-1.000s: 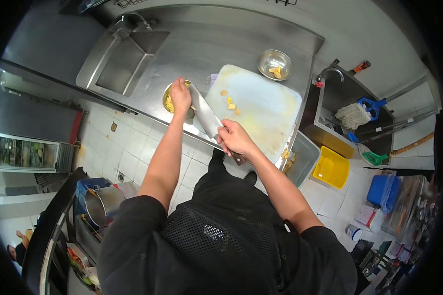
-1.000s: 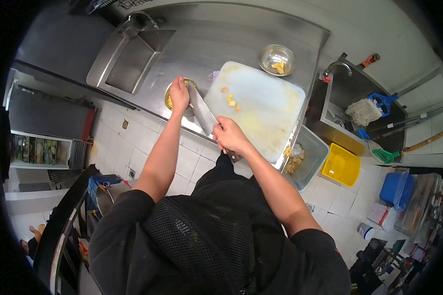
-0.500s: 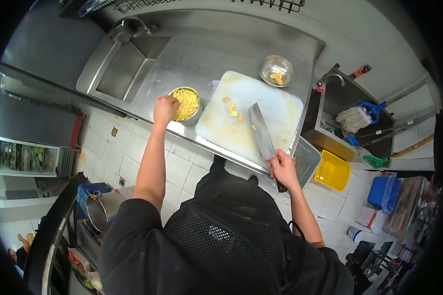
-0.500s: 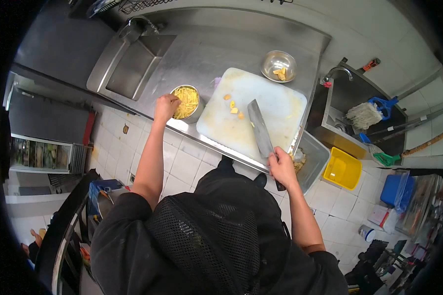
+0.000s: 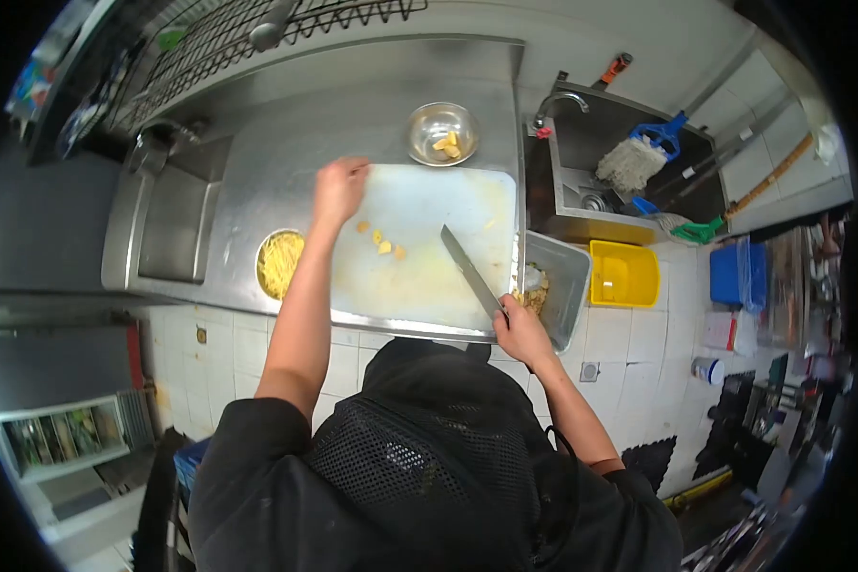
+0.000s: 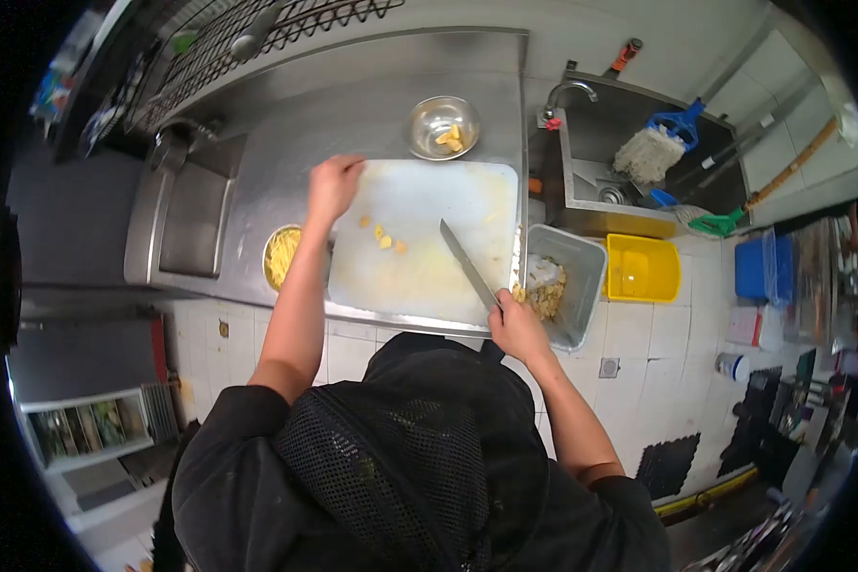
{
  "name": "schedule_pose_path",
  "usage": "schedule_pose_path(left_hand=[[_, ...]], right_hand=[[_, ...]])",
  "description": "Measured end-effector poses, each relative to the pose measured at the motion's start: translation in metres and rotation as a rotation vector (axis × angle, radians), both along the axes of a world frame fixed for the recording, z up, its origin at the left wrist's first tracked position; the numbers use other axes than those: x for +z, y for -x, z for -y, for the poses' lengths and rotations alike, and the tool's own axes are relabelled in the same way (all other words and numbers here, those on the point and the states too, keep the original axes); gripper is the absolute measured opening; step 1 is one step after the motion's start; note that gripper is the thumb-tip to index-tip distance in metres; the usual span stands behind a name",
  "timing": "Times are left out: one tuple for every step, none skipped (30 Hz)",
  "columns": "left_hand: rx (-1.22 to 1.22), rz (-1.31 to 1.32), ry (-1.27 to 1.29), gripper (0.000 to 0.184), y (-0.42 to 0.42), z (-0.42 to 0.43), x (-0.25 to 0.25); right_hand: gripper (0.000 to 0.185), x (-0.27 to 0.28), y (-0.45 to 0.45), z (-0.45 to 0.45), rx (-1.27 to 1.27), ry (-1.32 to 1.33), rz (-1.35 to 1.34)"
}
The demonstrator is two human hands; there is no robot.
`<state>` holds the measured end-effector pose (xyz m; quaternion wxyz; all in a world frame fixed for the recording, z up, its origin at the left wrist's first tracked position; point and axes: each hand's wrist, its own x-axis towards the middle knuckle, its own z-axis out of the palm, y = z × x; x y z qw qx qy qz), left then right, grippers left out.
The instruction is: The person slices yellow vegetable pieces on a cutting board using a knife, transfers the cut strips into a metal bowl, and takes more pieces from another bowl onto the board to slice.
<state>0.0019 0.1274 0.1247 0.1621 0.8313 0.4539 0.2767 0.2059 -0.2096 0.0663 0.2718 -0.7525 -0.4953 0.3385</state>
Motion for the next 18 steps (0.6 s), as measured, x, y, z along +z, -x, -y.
schedule_pose_path(left_hand=[[-0.108,0.058,0.141,0.021,-0.032,-0.015,-0.006],[-0.203,0.011,0.163,0.023,-0.064,-0.028,-0.015],[-0.3,-0.035,0.185,0.025,-0.09,-0.042,-0.027],[-0.332,-0.03,0.196,0.025,-0.111,-0.059,-0.046],[-0.483,-0.165,0.075,0.027,-0.132,-0.074,-0.071],[-0.633,-0.296,-0.052,0.031,-0.15,-0.084,-0.086],[-0.668,-0.287,-0.038,0.031,-0.161,-0.09,-0.091],[-0.75,-0.391,-0.018,0.034,-0.168,-0.097,-0.095],[-0.831,-0.497,0.0,0.038,-0.173,-0.101,-0.097],[-0.86,-0.492,0.014,0.038,-0.176,-0.103,-0.096],[-0.828,-0.43,0.019,0.038,-0.175,-0.107,-0.094],[-0.79,-0.37,0.024,0.038,-0.174,-0.106,-0.087],[-0.8,-0.371,0.036,0.038,-0.167,-0.097,-0.062],[-0.765,-0.246,0.182,0.035,-0.151,-0.079,-0.027],[-0.72,-0.124,0.329,0.032,-0.132,-0.057,-0.011],[-0.8,-0.128,0.381,0.029,-0.112,-0.038,-0.015],[-0.875,-0.13,0.425,0.025,-0.094,-0.02,-0.02],[-0.953,-0.179,0.293,0.026,-0.076,0.003,-0.033]], right_hand=[[0.019,-0.003,0.002,-0.002,-0.028,0.006,0.001],[0.019,-0.008,0.005,-0.002,-0.044,0.029,-0.004],[0.019,-0.009,0.008,-0.001,-0.062,0.055,-0.008],[0.019,-0.005,0.011,-0.003,-0.094,0.068,-0.003],[0.02,0.0,0.015,-0.005,-0.104,0.127,0.017],[0.021,0.006,0.019,-0.006,-0.115,0.189,0.034],[0.021,0.01,0.023,-0.007,-0.147,0.209,0.034],[0.022,0.014,0.026,-0.009,-0.147,0.248,0.051],[0.023,0.015,0.029,-0.01,-0.145,0.287,0.065],[0.023,0.015,0.031,-0.009,-0.167,0.308,0.061],[0.025,0.015,0.033,-0.007,-0.17,0.295,0.055],[0.027,0.015,0.035,-0.006,-0.167,0.278,0.049],[0.027,0.018,0.038,-0.004,-0.179,0.26,0.048],[0.027,0.019,0.04,-0.004,-0.183,0.272,0.041],[0.026,0.02,0.04,-0.002,-0.176,0.254,0.018],[0.025,0.02,0.04,0.001,-0.162,0.23,0.0],[0.023,0.018,0.04,0.003,-0.152,0.214,-0.011],[0.023,0.017,0.038,0.004,-0.139,0.211,-0.012]])
